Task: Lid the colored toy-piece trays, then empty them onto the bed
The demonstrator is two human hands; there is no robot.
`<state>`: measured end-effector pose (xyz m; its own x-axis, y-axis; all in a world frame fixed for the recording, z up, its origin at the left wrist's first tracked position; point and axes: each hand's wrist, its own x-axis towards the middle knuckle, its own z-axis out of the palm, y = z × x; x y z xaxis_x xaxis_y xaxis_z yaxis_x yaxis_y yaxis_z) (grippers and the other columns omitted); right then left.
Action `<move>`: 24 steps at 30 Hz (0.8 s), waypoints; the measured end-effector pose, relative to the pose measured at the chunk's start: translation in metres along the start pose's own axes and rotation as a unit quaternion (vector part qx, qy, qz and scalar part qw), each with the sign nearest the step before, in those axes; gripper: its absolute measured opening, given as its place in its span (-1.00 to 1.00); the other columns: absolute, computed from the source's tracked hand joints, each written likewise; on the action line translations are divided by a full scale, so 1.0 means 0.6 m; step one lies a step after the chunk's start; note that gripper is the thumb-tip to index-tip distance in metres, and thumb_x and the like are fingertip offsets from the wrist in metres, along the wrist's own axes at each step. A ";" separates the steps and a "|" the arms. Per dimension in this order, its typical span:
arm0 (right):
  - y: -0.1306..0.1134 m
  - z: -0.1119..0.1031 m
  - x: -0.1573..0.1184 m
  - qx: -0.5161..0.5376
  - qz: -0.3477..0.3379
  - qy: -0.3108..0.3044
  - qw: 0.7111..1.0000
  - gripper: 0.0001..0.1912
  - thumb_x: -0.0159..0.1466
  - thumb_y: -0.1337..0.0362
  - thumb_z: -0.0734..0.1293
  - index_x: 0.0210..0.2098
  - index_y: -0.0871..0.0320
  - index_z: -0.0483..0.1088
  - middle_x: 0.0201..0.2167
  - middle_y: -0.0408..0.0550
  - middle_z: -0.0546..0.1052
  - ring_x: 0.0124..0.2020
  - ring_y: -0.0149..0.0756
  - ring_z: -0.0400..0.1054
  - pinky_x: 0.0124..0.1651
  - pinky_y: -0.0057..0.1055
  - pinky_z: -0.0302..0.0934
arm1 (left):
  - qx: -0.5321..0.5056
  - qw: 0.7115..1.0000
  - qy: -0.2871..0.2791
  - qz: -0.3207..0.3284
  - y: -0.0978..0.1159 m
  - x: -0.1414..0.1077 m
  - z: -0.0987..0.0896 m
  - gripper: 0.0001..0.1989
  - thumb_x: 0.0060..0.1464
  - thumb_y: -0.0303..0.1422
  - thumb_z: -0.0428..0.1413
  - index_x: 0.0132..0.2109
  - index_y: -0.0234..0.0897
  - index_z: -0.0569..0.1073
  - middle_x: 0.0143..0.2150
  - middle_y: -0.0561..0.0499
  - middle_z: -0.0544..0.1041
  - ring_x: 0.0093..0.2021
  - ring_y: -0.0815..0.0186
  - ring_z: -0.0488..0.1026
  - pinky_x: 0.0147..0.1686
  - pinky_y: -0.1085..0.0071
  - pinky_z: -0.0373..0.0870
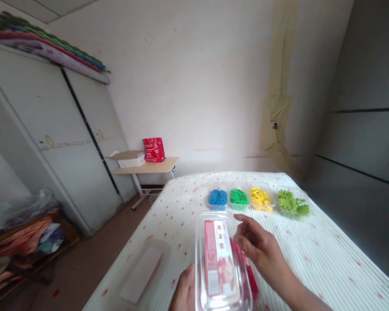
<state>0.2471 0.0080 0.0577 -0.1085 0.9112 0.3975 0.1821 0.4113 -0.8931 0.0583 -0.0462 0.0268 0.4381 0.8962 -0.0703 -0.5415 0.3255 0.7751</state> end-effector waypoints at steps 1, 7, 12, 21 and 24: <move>0.008 -0.003 0.003 0.005 0.012 0.013 1.000 -0.64 0.17 0.19 0.23 -0.05 0.14 0.29 -0.48 -0.18 0.34 -0.53 -0.45 0.22 -0.49 -0.52 0.16 | 0.054 0.997 0.044 0.020 -0.002 0.005 -0.004 -0.45 -0.01 0.03 -0.04 -0.04 -0.26 0.47 -0.09 -0.17 0.52 0.00 0.02 0.37 0.01 0.08 0.20; 0.063 -0.015 0.015 -0.104 0.062 -0.002 0.993 -0.61 0.10 0.28 0.20 -0.10 0.27 0.36 -0.62 -0.22 0.31 -0.60 -0.44 0.17 -0.52 -0.49 0.08 | 0.471 0.837 0.244 0.132 -0.004 0.038 -0.019 -0.64 -0.02 -0.10 0.02 -0.28 -0.29 0.50 -0.42 -0.04 0.51 -0.37 0.27 0.42 -0.35 0.43 0.29; 0.099 -0.010 0.015 -0.225 0.054 -0.017 0.973 -0.54 0.06 0.33 0.15 -0.06 0.31 0.37 -0.63 -0.17 0.38 -0.59 -0.37 0.25 -0.47 -0.45 0.12 | 0.688 0.664 0.272 0.104 -0.014 0.047 -0.029 -0.75 -0.02 -0.23 0.00 -0.54 -0.24 0.40 -0.59 0.05 0.38 -0.55 0.37 0.29 -0.49 0.46 0.07; 0.113 -0.018 0.014 -0.345 0.067 -0.010 0.936 -0.59 0.08 0.35 0.16 -0.08 0.19 0.38 -0.45 -0.06 0.48 -0.46 -0.32 0.35 -0.37 -0.43 0.15 | 0.610 0.733 0.280 0.110 -0.027 0.071 -0.044 -0.83 -0.10 -0.23 0.07 -0.51 -0.21 0.42 -0.57 0.07 0.41 -0.52 0.35 0.30 -0.48 0.46 0.06; 0.125 -0.021 0.019 -0.296 0.097 -0.013 0.950 -0.58 0.07 0.33 0.17 -0.06 0.19 0.34 -0.45 -0.10 0.48 -0.45 -0.32 0.35 -0.34 -0.42 0.16 | 0.525 0.799 0.274 0.102 -0.026 0.079 -0.055 -0.68 -0.15 -0.24 0.11 -0.18 -0.19 0.47 -0.45 0.06 0.46 -0.46 0.32 0.35 -0.42 0.47 0.15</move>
<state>0.2718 0.0492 -0.0020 -0.0384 0.9736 0.2252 0.7187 0.1835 -0.6707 0.0638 0.0012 -0.0092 -0.1182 0.9895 0.0833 0.4661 -0.0188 0.8846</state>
